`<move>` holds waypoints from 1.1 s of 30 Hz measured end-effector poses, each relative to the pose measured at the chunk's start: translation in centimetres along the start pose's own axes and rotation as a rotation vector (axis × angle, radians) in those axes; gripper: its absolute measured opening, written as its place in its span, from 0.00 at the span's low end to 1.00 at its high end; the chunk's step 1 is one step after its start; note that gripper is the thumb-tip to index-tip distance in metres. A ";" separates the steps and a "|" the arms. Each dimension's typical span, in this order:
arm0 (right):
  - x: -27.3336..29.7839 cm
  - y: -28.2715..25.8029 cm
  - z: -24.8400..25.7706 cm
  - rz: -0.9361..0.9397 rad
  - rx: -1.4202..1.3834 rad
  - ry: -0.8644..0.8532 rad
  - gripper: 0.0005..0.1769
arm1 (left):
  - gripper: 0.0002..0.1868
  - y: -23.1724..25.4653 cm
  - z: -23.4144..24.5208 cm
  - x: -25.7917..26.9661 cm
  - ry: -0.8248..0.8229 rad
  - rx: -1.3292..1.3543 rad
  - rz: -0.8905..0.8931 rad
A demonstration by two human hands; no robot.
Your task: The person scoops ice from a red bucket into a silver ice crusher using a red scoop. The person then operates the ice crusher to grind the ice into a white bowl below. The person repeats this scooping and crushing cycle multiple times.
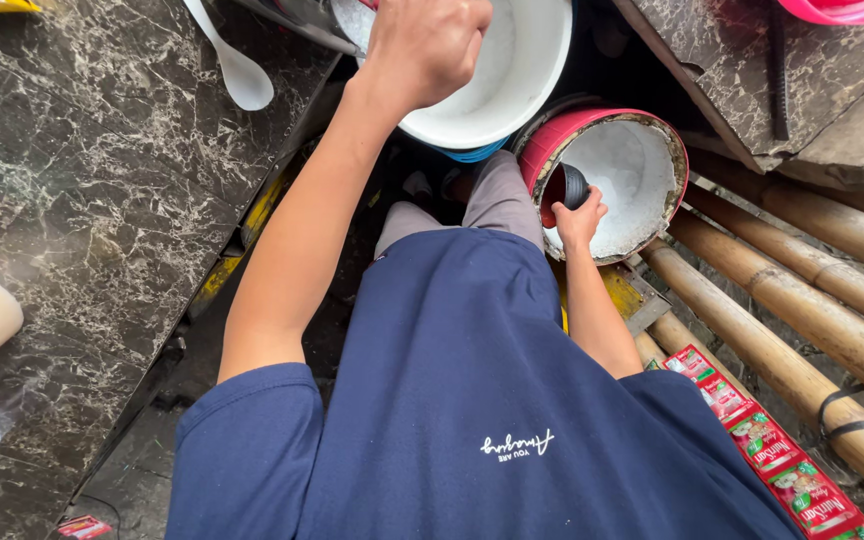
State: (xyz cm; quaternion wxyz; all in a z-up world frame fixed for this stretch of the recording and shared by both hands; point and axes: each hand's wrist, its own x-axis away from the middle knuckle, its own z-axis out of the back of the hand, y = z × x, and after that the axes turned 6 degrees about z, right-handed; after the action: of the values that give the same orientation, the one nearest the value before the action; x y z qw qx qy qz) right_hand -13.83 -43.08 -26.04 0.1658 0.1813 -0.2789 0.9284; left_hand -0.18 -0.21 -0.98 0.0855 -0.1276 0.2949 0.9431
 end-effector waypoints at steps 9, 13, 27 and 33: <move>0.4 0.8 0.5 0.008 -0.026 0.012 0.47 | 0.01 0.5 -0.8 0.6 0.046 -0.023 0.012; -0.5 -0.1 -0.3 -0.008 0.000 0.005 0.48 | 0.04 -0.3 -0.6 0.1 0.043 -0.082 -0.020; 0.5 0.4 0.6 0.008 -0.057 0.007 0.48 | 0.06 0.2 -0.7 0.4 0.025 -0.174 -0.044; 0.6 0.9 0.4 0.001 -0.048 0.007 0.49 | 0.06 -0.1 -1.2 0.6 -0.027 -0.112 -0.010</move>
State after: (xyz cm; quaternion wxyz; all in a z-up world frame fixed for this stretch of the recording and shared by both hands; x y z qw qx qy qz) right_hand -14.57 -43.88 -25.89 0.1706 0.1738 -0.3007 0.9221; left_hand -0.52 -0.77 -2.11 0.0867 -0.1210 0.2398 0.9593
